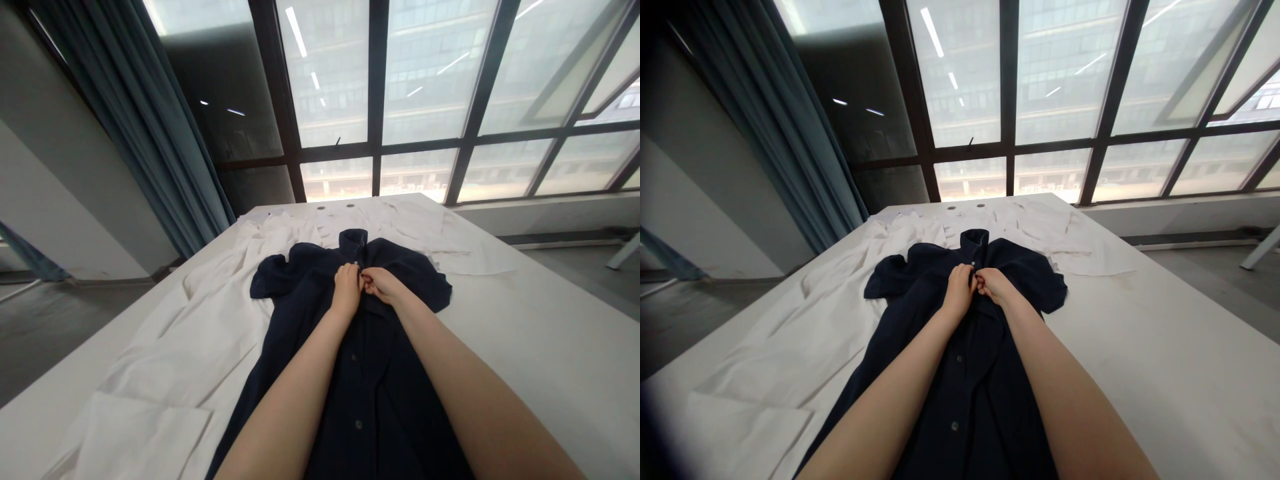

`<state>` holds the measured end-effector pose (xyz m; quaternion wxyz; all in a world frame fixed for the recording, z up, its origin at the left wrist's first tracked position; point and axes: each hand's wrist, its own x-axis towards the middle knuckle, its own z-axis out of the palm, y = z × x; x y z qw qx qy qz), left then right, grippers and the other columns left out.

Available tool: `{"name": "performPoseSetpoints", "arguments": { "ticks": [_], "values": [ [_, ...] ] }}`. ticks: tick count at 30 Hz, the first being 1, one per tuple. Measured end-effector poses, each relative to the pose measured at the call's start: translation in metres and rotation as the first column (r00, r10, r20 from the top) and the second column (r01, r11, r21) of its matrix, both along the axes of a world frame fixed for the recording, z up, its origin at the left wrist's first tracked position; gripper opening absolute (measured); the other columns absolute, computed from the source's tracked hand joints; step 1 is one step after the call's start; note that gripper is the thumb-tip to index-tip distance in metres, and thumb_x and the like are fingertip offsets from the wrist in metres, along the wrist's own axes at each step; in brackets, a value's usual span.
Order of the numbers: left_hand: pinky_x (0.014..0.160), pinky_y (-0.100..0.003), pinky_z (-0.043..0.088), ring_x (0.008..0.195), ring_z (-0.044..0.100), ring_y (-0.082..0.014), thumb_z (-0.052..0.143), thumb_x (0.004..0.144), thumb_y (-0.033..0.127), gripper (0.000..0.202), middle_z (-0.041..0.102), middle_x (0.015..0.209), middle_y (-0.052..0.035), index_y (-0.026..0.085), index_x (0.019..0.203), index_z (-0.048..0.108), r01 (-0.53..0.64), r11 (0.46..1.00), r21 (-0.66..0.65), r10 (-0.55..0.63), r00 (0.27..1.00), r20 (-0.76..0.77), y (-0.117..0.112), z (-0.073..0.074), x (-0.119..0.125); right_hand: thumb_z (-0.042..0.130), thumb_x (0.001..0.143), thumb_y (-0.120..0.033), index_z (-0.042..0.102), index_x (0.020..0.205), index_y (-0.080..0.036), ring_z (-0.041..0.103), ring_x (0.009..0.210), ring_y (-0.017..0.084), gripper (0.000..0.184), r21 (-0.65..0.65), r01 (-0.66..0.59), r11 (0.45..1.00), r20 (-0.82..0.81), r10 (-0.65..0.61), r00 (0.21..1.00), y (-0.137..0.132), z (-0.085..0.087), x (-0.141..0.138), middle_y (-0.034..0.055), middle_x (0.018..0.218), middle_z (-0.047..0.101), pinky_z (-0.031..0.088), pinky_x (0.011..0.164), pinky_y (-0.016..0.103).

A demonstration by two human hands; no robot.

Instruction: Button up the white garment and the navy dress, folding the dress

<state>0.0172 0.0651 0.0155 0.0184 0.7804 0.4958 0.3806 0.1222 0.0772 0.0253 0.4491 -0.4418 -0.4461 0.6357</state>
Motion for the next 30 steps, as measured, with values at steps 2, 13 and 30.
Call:
{"name": "performPoseSetpoints", "arguments": {
  "ticks": [2,13,30],
  "values": [
    [0.078,-0.036,0.035,0.085,0.044,-0.0191,0.041,0.078,0.013,0.015,0.049,0.086,-0.0060,0.017,0.090,0.049,0.010,1.000,-0.012,-0.010,1.000,0.003,0.000,0.001,-0.001,0.039,0.067,-0.013,0.031,0.046,-0.019,0.030,0.036,0.005,0.023,-0.003,0.000,1.000,0.010,0.000,1.000,0.000,-0.001,-0.002,-0.0051,0.040,0.033,0.024,0.036,0.019],
    [0.061,-0.022,0.038,0.062,0.047,-0.0108,0.040,0.075,0.020,0.014,0.050,0.064,0.0007,0.015,0.070,0.052,0.275,0.915,-0.296,-0.006,0.740,0.672,0.018,-0.011,0.000,0.041,0.072,-0.023,0.039,0.058,-0.019,0.035,0.042,0.007,0.015,0.196,-0.042,0.980,0.237,-0.006,0.972,-0.003,0.001,0.008,-0.0060,0.048,0.037,0.028,0.042,0.020],
    [0.044,-0.019,0.036,0.039,0.045,-0.0069,0.053,0.063,0.008,0.006,0.051,0.047,0.0024,0.014,0.062,0.053,0.155,0.755,-0.638,0.215,0.860,0.463,0.029,0.013,-0.046,0.061,0.056,-0.013,0.059,0.070,-0.016,0.051,0.066,0.013,0.015,0.425,-0.273,0.863,0.801,-0.219,0.557,-0.008,-0.005,0.008,0.0034,0.073,0.058,0.038,0.062,0.024]
  ]
}}
